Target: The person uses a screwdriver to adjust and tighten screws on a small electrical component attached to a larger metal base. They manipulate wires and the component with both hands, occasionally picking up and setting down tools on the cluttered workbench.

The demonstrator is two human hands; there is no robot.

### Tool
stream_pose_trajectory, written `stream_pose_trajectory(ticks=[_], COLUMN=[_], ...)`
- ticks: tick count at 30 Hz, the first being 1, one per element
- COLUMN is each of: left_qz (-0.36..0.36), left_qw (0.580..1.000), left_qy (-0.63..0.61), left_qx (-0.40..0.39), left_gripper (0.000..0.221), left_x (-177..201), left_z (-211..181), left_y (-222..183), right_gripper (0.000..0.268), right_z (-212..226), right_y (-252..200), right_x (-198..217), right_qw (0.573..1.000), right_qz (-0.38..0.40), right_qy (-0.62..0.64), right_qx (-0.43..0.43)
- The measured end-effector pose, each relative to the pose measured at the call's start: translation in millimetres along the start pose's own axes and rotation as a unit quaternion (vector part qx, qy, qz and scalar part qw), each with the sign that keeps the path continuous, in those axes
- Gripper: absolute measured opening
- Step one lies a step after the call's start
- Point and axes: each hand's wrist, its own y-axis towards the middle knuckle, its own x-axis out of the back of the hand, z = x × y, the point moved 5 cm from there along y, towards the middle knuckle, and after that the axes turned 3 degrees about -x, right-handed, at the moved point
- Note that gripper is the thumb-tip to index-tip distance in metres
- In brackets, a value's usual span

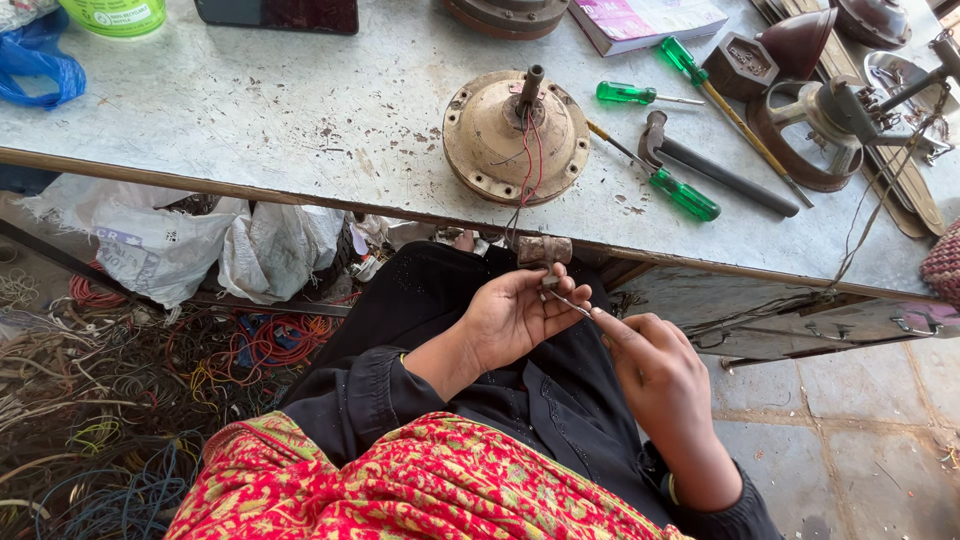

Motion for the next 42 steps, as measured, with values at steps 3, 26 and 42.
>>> stream_pose_trajectory(ticks=[3, 26, 42], left_qz=[0.021, -0.081, -0.032], left_qw=[1.0, 0.989, 0.992], left_qy=[-0.006, 0.121, -0.035], left_qx=[0.004, -0.022, 0.113], left_gripper=[0.031, 0.046, 0.034], left_x=[-0.7, -33.3, -28.7], left_z=[-2.7, -20.5, -57.5], left_y=[0.2, -12.5, -95.6], right_gripper=[0.046, 0.032, 0.033], right_z=[10.3, 13.9, -117.9], right_y=[-4.4, -7.0, -48.7], right_x=[-2.9, 7.7, -51.0], right_qw=[0.995, 0.997, 0.951], right_qz=[-0.03, 0.003, 0.046], right_qy=[-0.088, 0.075, 0.203], right_qx=[0.039, -0.027, -0.23])
